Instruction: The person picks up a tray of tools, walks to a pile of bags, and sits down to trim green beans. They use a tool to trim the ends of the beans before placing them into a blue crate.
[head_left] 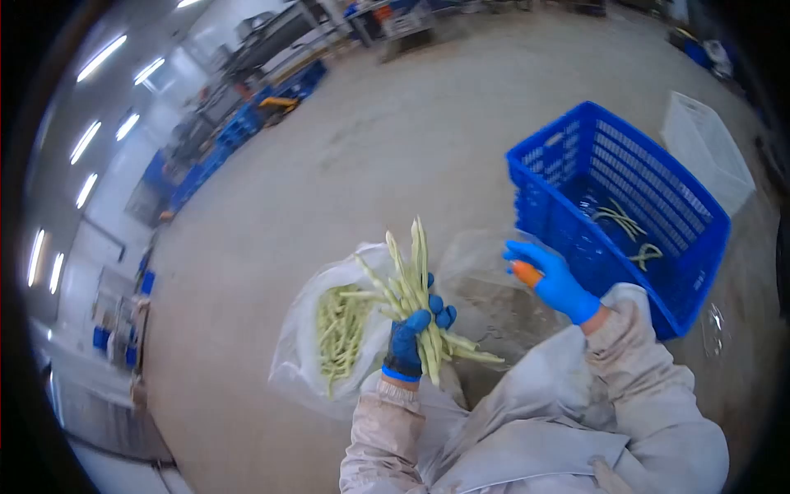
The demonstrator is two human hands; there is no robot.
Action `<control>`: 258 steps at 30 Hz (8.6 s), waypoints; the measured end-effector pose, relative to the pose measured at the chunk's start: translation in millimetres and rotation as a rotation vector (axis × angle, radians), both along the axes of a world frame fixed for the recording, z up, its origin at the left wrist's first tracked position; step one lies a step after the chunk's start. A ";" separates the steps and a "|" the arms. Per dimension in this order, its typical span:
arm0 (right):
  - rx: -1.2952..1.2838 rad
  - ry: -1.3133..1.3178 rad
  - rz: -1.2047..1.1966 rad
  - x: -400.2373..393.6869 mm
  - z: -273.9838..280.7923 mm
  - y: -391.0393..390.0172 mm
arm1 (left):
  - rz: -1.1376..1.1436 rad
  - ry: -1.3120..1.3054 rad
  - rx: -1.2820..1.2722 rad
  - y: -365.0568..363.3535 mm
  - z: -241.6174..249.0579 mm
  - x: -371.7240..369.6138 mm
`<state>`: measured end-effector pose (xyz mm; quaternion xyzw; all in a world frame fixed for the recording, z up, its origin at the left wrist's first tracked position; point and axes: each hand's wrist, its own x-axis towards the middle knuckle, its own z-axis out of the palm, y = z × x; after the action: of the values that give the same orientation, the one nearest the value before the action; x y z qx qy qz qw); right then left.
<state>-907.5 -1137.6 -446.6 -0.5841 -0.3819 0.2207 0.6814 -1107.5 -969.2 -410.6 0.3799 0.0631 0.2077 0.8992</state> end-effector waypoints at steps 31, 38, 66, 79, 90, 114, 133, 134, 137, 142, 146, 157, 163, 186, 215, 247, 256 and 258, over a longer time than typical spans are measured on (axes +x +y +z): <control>-0.190 -0.068 -0.230 42.1 22.7 -6.0 | -0.288 0.167 -0.016 -48.0 -6.3 -26.7; 0.001 -0.742 -0.106 14.9 69.3 -7.3 | -0.315 0.290 0.056 -45.1 0.2 -29.1; -0.439 -0.494 -0.309 67.9 -27.7 -6.4 | -0.325 0.363 0.290 -53.1 16.0 -23.8; -0.384 -0.199 0.403 -4.4 62.3 -9.9 | -0.100 0.553 0.891 -49.2 -19.4 -11.9; -0.693 -0.876 0.410 -5.6 62.9 -20.0 | 0.111 0.604 1.411 -40.6 -31.6 -11.0; -0.554 -0.956 0.401 22.0 46.3 -7.4 | -0.059 0.551 1.312 -43.9 -40.1 -7.7; -0.335 -0.592 -0.369 49.3 -8.4 -31.1 | -0.184 0.545 0.943 -44.6 -28.9 -10.8; -0.294 -0.835 -0.360 45.6 -9.2 -32.7 | -0.180 0.549 0.864 -44.9 -29.2 -11.5; -0.221 -0.754 -0.190 11.7 37.4 -28.2 | -0.182 0.524 0.768 -44.4 -32.7 -10.7; -0.206 -0.783 0.261 -28.0 85.9 -7.2 | -0.225 0.512 0.789 -48.3 -25.9 -7.9; -0.540 -0.890 0.454 -26.9 62.3 3.7 | -0.282 0.508 0.751 -48.1 -29.4 -11.8; -0.752 -0.899 0.566 -32.2 46.4 11.2 | -0.217 0.480 1.051 -45.7 -46.0 -14.1; -0.545 -0.868 0.133 -27.0 -7.1 11.3 | -0.273 0.526 0.787 -52.8 -51.4 -12.5; -0.414 -1.463 0.341 -33.3 24.8 11.6 | -0.319 0.589 0.741 -44.3 -61.5 -9.1; -0.364 -1.007 0.250 -62.3 -24.7 8.9 | -0.254 0.580 0.228 -41.9 -77.9 -6.4; -0.497 -1.165 0.335 -63.9 -14.9 21.2 | -0.125 0.664 0.411 -45.7 -101.8 3.4; -0.485 -0.406 -0.177 -22.0 -77.3 15.0 | -0.229 0.678 0.336 -47.9 -99.6 4.4; -0.537 -0.146 -0.276 21.0 -85.3 5.2 | -0.279 0.706 0.430 -46.7 -99.1 0.3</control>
<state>-886.5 -1132.4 -531.9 -0.8039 -0.2750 0.1761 0.4970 -1107.2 -1015.9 -509.7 0.6113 0.2698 -0.0500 0.7423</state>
